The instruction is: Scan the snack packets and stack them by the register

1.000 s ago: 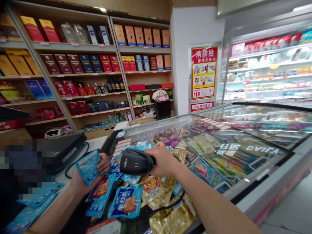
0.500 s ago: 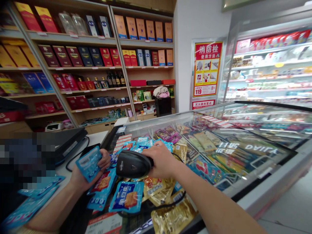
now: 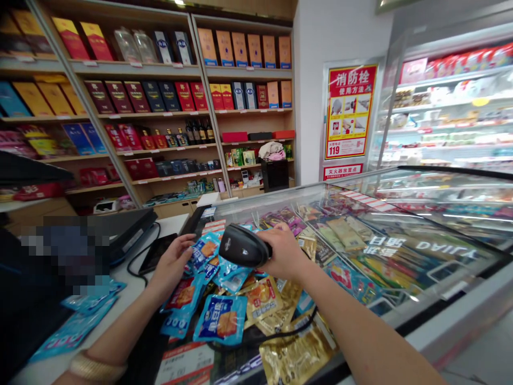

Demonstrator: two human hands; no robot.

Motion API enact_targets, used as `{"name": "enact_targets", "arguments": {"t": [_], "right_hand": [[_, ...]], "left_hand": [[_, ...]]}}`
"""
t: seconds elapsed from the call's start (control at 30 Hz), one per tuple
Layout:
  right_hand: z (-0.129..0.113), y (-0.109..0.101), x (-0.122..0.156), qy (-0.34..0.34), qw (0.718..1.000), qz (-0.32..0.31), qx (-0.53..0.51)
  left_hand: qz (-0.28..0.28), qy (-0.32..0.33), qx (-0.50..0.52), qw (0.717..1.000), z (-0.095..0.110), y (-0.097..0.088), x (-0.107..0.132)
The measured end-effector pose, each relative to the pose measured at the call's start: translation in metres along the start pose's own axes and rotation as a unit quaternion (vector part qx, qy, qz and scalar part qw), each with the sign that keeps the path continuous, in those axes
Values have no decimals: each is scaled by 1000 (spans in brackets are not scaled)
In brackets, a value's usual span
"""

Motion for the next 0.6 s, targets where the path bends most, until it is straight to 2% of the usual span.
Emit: {"name": "enact_targets", "arguments": {"t": [0.13,0.2,0.27,0.33,0.4,0.47,0.53,0.6], "right_hand": [[10,-1,-2,17,999,26,12],[14,-2,-2,20,999,36,18],[16,-2,-2,18,999,43,21],[18,-2,-2,13,998,49,28],[20,-2,-1,7,998,54,35],[20,-2,-1,3,998,56,35],[19,-1,0,0,998,56,35],[17,0,0,-2,998,52,39]], "left_hand": [[-89,98,-141,981,-1,7,0],[-96,146,-226,958,7,4,-1],[-70,155,-324,931,17,-7,-3],[-20,111,-434,894,25,-28,-4],[32,34,-527,848,30,-55,-4],[67,-57,-579,810,31,-83,-2],[75,-148,-590,790,23,-108,2],[69,-223,-575,784,10,-126,5]]}}
Point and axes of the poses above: each hand's wrist, its own x-axis away from the middle knuckle, its own y-axis out of the palm, z = x × y, the point moved 5 cm from there along -x, towards the middle knuckle, and after that the axes turned 14 degrees about y, right-handed, at the moved point
